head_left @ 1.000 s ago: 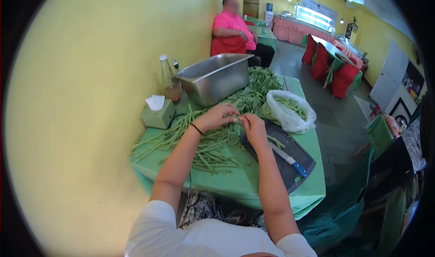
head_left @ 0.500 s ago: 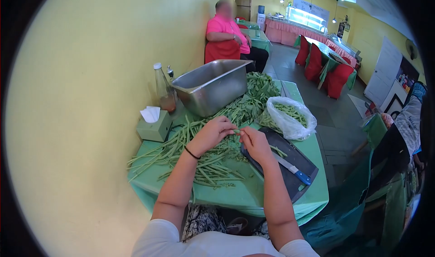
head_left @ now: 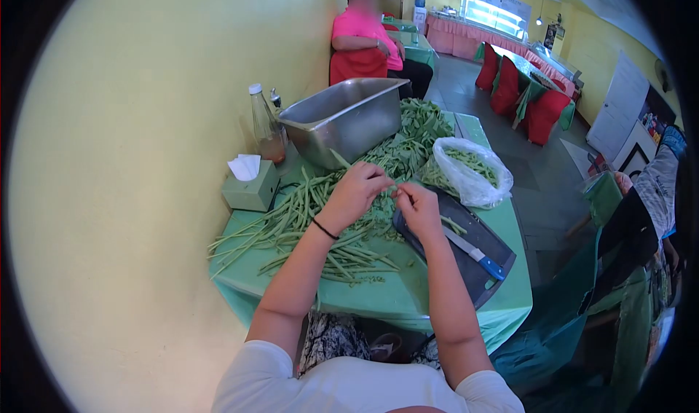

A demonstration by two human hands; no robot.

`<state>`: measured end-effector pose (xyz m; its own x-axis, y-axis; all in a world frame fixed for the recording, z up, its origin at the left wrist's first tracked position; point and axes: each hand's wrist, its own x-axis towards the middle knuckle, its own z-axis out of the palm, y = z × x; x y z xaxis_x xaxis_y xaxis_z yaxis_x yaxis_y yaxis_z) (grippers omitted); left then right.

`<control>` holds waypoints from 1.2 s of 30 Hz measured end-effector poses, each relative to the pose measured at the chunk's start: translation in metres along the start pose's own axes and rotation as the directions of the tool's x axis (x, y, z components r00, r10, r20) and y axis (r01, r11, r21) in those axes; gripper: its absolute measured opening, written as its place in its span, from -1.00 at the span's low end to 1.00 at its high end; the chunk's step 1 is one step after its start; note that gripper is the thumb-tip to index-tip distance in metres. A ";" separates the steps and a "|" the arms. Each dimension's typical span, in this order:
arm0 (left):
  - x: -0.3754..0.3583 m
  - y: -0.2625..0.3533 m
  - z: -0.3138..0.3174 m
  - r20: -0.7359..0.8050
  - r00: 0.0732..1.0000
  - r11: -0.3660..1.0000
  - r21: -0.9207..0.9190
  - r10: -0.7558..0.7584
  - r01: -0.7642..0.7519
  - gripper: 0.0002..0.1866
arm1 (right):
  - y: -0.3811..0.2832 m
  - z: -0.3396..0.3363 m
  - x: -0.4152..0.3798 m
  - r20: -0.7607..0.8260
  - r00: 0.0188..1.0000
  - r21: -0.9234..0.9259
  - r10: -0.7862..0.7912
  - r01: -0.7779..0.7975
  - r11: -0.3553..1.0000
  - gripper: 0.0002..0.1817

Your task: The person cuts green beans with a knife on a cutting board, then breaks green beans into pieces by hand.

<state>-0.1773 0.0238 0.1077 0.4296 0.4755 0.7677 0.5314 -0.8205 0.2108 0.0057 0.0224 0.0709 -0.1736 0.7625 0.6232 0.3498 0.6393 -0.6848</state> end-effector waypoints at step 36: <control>-0.027 -0.084 -0.028 -0.158 0.687 0.028 -0.980 -0.710 -0.197 -0.79 | 0.004 -0.012 0.002 0.024 0.980 -0.029 0.199 -0.198 0.980 -0.80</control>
<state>-0.2535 0.0708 0.0861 -0.1972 0.8587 0.4730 -0.7855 -0.4271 0.4480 0.0174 0.0253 0.0739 -0.1232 0.8765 0.4654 0.4040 0.4727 -0.7832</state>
